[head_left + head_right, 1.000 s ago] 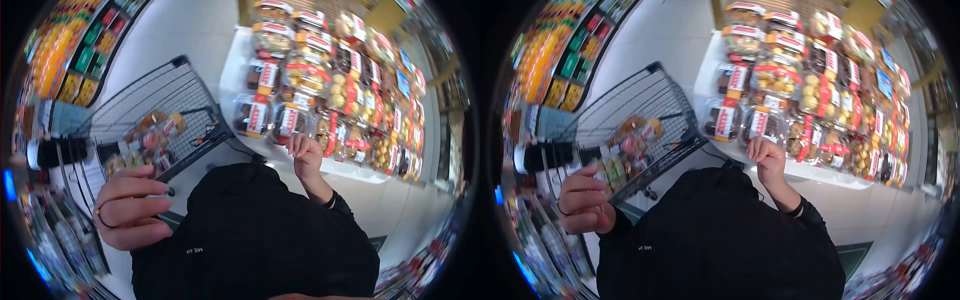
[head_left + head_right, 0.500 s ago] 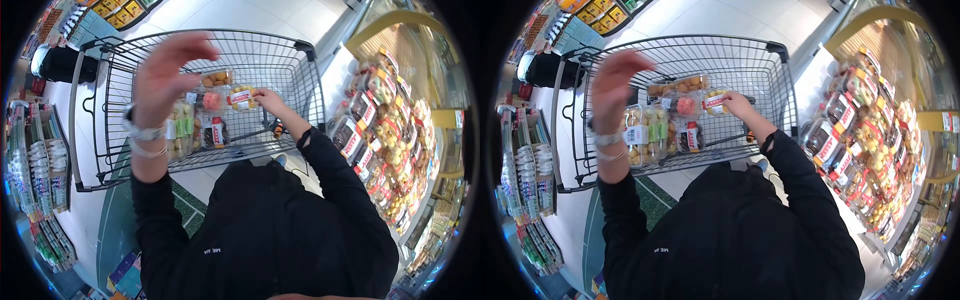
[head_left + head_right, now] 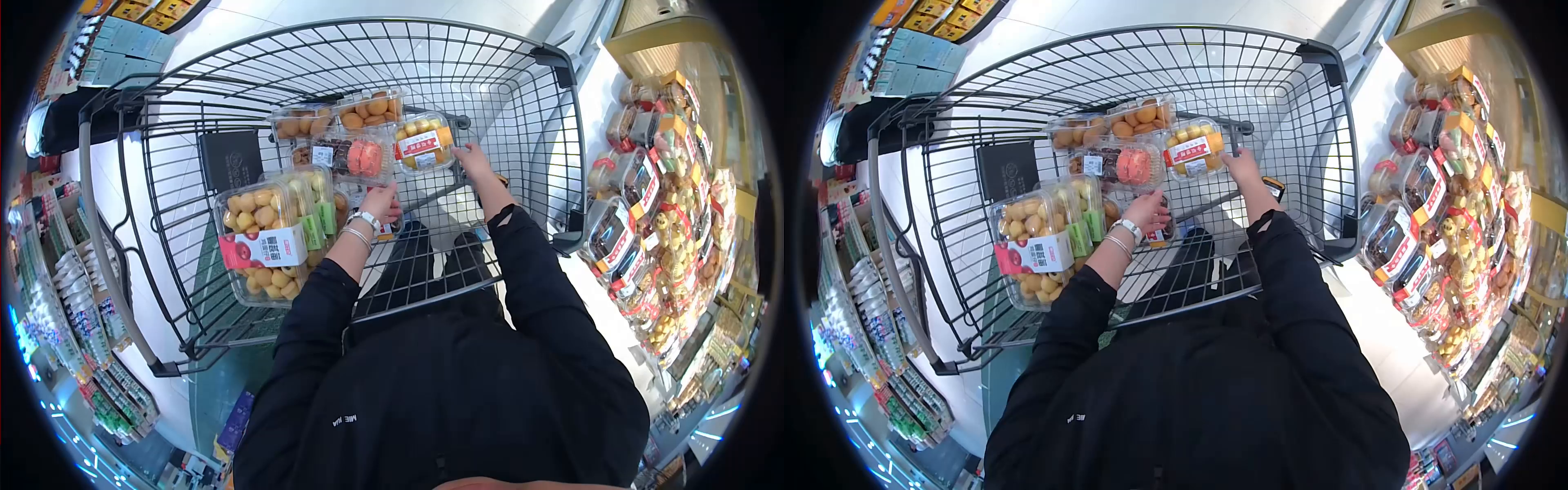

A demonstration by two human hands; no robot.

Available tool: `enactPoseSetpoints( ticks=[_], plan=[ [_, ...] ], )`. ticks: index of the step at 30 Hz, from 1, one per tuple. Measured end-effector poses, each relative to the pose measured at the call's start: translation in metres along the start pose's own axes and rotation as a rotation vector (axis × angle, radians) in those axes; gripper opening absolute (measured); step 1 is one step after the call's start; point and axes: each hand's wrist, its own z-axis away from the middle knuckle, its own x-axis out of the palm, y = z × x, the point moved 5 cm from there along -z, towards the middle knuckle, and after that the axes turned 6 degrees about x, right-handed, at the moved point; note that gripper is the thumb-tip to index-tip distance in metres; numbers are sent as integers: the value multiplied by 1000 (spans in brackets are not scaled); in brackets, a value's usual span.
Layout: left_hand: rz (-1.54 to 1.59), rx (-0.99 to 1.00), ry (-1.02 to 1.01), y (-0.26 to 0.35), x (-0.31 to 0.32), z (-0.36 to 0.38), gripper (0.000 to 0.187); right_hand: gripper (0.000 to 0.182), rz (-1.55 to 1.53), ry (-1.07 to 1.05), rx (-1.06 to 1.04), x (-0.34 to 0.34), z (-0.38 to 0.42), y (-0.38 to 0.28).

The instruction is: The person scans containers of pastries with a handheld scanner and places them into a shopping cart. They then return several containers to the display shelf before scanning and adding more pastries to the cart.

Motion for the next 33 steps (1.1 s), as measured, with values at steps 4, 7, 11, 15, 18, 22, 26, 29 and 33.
enactPoseSetpoints(
  ticks=[4,7,11,15,18,22,26,29,33],
  plan=[
    [199,-39,48,-6,-2,-10,55,51,59,-107,43,26,-24,27],
    [386,-100,-131,3,18,9,54,44,130,-101,47,26,-18,20],
    [482,189,-244,80,36,36,48,37,28,-112,29,28,-12,20],
    [387,356,-78,126,1,25,43,27,-303,-305,48,27,-1,7],
    [604,447,148,131,-29,25,32,30,-609,-385,-13,35,-6,-2],
    [455,216,-49,84,-5,23,23,39,-598,-243,43,29,6,-20],
    [163,35,-138,43,25,59,33,61,-525,-305,39,24,14,-29],
    [31,55,-194,36,28,78,46,58,-496,-259,5,19,-2,-14],
    [85,89,-235,42,25,114,60,60,-426,-142,-16,-16,17,-32]
  ],
)
